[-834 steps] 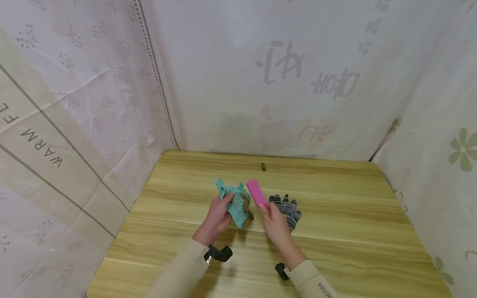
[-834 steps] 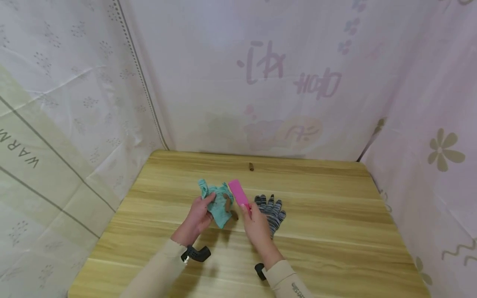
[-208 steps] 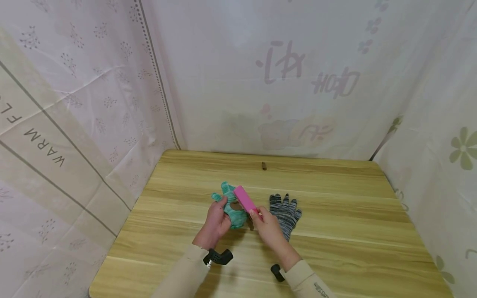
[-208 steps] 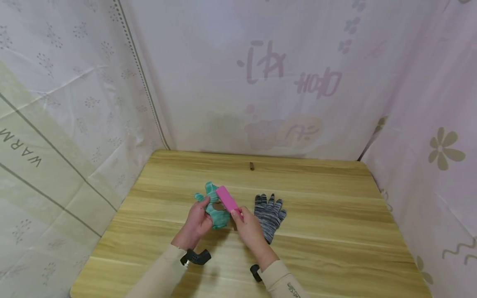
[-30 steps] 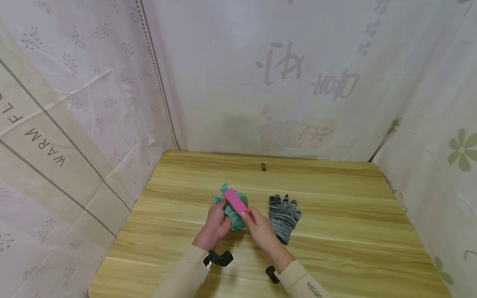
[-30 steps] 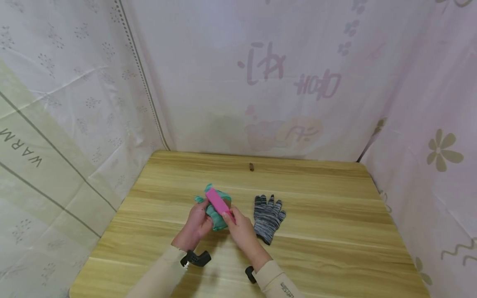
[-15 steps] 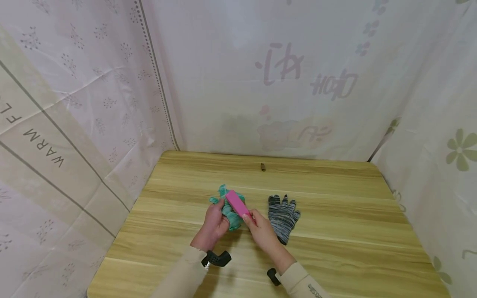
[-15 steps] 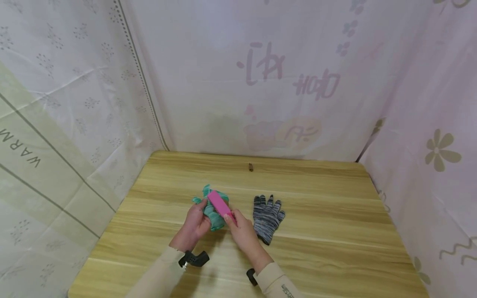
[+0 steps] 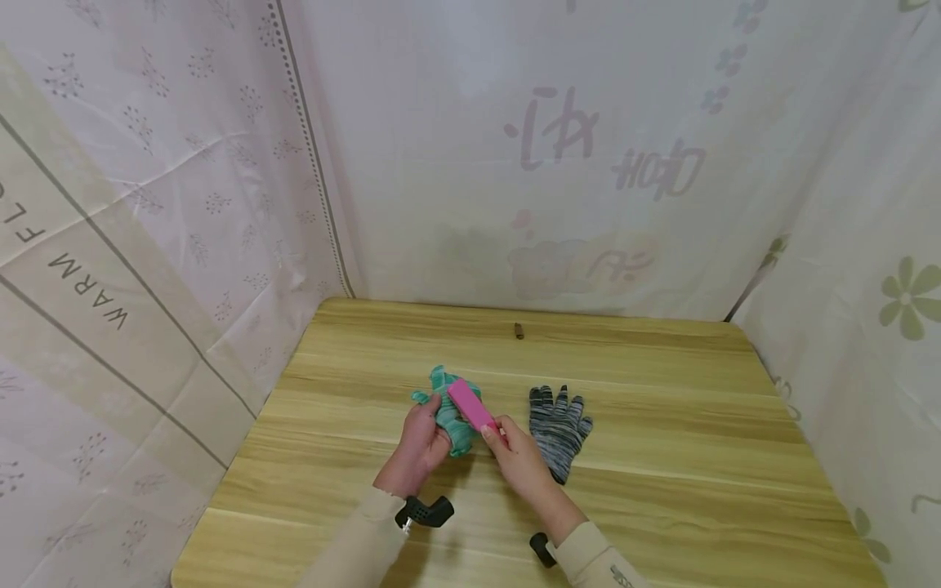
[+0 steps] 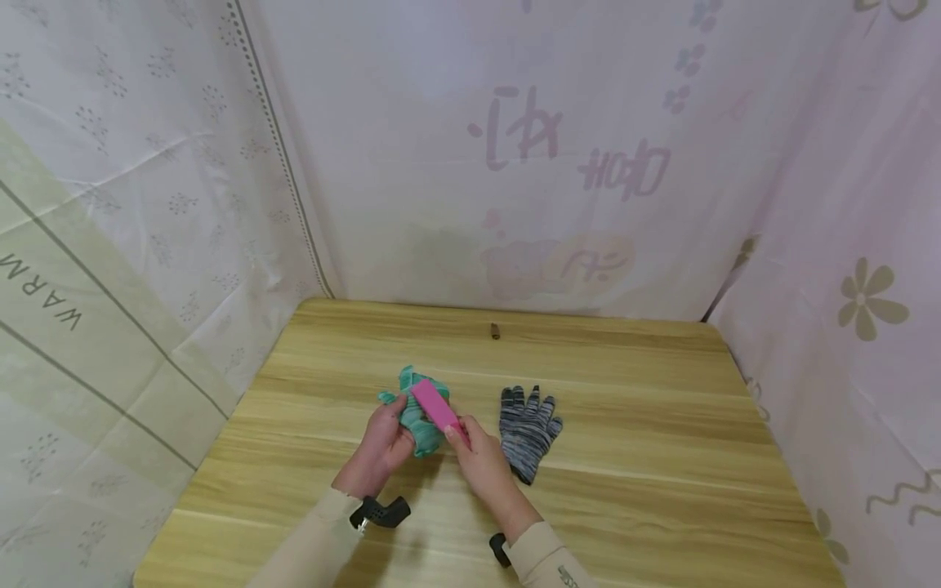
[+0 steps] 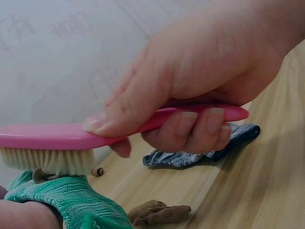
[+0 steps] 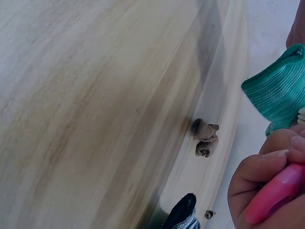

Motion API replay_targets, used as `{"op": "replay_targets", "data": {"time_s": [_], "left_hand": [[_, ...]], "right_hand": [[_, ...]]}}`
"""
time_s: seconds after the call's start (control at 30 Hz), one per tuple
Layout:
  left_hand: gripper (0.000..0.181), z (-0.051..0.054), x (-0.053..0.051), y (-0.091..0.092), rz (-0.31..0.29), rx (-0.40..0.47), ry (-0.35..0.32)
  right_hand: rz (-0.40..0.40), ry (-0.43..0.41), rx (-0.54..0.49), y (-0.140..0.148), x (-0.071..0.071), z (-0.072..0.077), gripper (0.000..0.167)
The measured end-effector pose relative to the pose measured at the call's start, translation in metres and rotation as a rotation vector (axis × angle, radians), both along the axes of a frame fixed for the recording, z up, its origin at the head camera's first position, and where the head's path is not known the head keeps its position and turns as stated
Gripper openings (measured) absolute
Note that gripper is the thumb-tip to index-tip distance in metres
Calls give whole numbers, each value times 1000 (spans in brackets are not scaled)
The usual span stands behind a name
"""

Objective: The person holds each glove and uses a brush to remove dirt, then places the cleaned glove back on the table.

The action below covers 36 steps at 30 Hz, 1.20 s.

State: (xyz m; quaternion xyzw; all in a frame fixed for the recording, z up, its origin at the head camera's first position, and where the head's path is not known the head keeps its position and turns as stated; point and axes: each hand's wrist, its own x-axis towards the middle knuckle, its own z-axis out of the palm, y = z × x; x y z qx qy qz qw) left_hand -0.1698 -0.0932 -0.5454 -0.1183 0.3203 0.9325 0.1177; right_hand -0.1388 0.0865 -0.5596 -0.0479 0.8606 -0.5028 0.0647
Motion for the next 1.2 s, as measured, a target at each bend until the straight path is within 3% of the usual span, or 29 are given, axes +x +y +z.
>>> {"op": "replay_targets", "data": {"time_s": [0.37,0.63,0.93,1.2], "left_hand": [[28,0,-1,0,7,-18,14],[36,-3,-2,3,-27,-109,48],[24,-3,0,13,-40,-165,59],[22,-5,-1,21,-52,-153,71]], "right_hand": [[1,-2,-19,2,1,3,27],[-63,-30,-156,5,-4,8,32],[-29,26,-116,-4,-4,19,34],[-21,57,-108,-14,-5,23,34]]}}
